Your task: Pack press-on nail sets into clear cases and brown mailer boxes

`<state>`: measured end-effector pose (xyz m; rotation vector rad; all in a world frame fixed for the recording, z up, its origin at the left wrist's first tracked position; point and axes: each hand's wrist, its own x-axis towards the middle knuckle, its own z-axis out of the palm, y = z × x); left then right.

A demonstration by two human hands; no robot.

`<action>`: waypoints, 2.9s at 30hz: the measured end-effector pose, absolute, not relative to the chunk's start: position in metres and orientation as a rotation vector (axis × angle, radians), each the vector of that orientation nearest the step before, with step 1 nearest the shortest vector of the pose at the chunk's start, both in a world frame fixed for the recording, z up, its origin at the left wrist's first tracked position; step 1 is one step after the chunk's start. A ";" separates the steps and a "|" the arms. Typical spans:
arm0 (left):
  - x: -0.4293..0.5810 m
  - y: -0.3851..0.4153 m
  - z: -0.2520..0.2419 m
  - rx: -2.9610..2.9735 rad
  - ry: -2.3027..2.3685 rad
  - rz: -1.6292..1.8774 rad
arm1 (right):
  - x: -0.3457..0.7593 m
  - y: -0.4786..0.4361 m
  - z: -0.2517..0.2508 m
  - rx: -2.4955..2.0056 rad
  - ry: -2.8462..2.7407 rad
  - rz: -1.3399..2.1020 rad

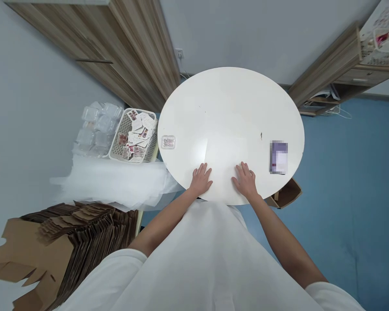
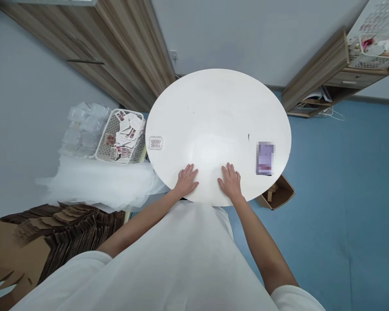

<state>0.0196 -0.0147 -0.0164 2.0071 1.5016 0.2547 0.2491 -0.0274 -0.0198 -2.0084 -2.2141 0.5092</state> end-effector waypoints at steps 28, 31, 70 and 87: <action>-0.155 0.100 -0.027 1.285 1.916 0.592 | -0.008 0.110 0.004 -1.562 -1.254 1.867; -0.148 0.094 -0.027 1.311 1.874 0.627 | -0.001 0.104 0.003 -1.520 -1.207 1.867; 0.032 -0.030 -0.021 1.955 1.287 0.227 | 0.231 -0.055 -0.020 -1.728 -2.266 0.829; 0.027 -0.025 -0.009 2.235 1.199 -0.046 | 0.210 -0.021 -0.008 -1.615 -2.825 0.466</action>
